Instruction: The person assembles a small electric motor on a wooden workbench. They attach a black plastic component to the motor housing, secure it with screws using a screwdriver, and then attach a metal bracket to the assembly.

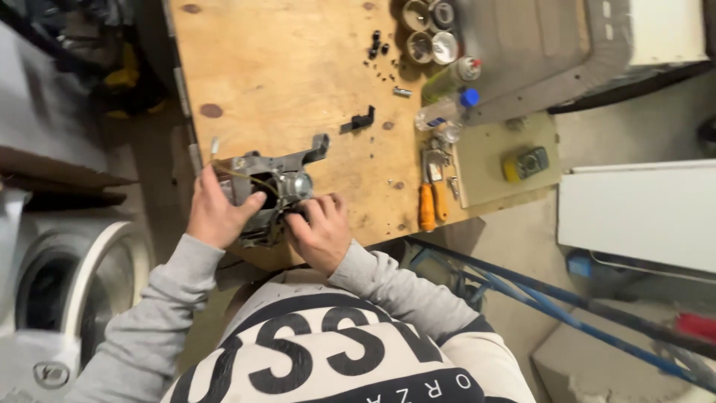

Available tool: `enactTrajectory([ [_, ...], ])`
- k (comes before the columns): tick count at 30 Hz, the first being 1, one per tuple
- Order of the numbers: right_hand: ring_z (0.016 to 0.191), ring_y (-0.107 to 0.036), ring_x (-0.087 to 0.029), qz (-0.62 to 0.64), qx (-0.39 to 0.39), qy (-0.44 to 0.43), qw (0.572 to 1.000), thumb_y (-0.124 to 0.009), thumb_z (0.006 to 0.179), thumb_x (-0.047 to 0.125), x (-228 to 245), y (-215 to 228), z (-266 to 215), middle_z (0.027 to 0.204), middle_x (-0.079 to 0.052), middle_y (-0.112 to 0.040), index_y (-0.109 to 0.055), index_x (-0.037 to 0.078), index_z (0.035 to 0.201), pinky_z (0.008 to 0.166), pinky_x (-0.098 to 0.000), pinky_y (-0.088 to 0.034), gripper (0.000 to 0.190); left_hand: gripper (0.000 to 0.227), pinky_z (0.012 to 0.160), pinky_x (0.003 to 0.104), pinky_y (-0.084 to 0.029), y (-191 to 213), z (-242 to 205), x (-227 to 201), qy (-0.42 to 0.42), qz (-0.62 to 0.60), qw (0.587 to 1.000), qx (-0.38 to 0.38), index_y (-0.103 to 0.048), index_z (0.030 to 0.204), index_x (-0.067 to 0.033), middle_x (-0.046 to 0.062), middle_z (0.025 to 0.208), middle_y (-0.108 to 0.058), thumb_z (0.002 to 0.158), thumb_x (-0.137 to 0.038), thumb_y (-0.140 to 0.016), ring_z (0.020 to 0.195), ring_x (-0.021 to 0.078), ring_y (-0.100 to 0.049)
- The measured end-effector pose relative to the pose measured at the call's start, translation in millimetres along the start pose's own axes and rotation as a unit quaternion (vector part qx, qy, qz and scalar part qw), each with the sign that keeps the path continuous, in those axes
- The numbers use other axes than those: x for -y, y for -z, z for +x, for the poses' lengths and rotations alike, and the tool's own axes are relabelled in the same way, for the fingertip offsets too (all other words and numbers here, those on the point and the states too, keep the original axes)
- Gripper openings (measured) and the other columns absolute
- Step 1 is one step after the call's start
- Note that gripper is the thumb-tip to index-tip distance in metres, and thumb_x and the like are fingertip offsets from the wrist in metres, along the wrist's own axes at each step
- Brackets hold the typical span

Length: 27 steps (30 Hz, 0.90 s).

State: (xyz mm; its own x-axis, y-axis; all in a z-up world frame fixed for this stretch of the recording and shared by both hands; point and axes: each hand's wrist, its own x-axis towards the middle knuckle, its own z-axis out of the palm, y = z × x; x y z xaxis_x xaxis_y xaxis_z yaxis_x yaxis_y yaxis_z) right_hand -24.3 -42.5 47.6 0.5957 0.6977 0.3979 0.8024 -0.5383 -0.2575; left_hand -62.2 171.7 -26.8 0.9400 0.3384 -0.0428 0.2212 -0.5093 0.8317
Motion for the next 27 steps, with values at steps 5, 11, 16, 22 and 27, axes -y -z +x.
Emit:
enactTrajectory([
  [5, 0.103, -0.059, -0.028, -0.024, -0.005, -0.007, 1.000, -0.079, 0.084, 0.019, 0.8, -3.7, -3.6, 0.106, -0.007, -0.063, -0.070, 0.011, 0.100, 0.094, -0.0495, -0.043, 0.021, 0.097, 0.115, 0.049, -0.040, 7.0, -6.9, -20.7, -0.080, -0.005, 0.995, -0.063, -0.033, 0.151, 0.0119, 0.038, 0.145, -0.046, 0.085, -0.039, -0.082, 0.135, 0.0496, -0.047],
  [11, 0.102, -0.060, -0.028, -0.033, -0.008, -0.012, 0.999, -0.080, 0.087, 0.022, 2.2, -5.9, -5.2, 0.106, -0.008, -0.064, -0.069, 0.009, 0.099, 0.093, -0.0493, -0.043, 0.020, 0.061, 0.125, 0.051, -0.036, 4.9, -18.5, -21.2, -0.234, -0.006, 0.969, -0.076, -0.045, 0.145, 0.0023, 0.026, 0.147, -0.055, 0.095, -0.018, -0.072, 0.146, 0.0448, -0.048],
  [16, 0.104, -0.060, -0.029, -0.029, -0.003, -0.024, 0.999, -0.080, 0.089, 0.024, 2.4, -9.0, -9.7, 0.108, -0.009, -0.064, -0.069, 0.009, 0.100, 0.094, -0.0491, -0.043, 0.021, 0.030, 0.123, 0.056, -0.034, 4.9, -30.5, -21.5, -0.349, -0.050, 0.935, -0.042, -0.059, 0.117, -0.0066, 0.018, 0.131, -0.063, 0.090, -0.014, -0.072, 0.135, 0.0416, -0.057],
  [22, 0.111, -0.058, -0.032, 0.048, 0.022, -0.064, 0.997, -0.074, 0.084, 0.014, 7.8, 4.3, -9.1, 0.113, -0.011, -0.063, -0.070, 0.007, 0.107, 0.098, -0.0530, -0.039, 0.024, 0.025, 0.116, 0.063, -0.032, 7.3, -31.6, -27.6, -0.379, 0.081, 0.921, -0.043, -0.071, 0.096, -0.0134, 0.014, 0.115, -0.064, 0.075, -0.017, -0.082, 0.123, 0.0369, -0.062],
  [27, 0.118, -0.050, -0.039, 0.092, 0.107, -0.108, 0.984, -0.068, 0.073, 0.004, -1.3, 13.2, -18.5, 0.126, -0.015, -0.060, -0.073, 0.019, 0.120, 0.102, -0.0565, -0.036, 0.050, 0.027, 0.120, 0.065, -0.027, 9.1, -33.9, -37.0, -0.380, 0.094, 0.920, -0.032, -0.077, 0.099, -0.0151, 0.016, 0.112, -0.061, 0.074, -0.022, -0.085, 0.121, 0.0396, -0.060],
])
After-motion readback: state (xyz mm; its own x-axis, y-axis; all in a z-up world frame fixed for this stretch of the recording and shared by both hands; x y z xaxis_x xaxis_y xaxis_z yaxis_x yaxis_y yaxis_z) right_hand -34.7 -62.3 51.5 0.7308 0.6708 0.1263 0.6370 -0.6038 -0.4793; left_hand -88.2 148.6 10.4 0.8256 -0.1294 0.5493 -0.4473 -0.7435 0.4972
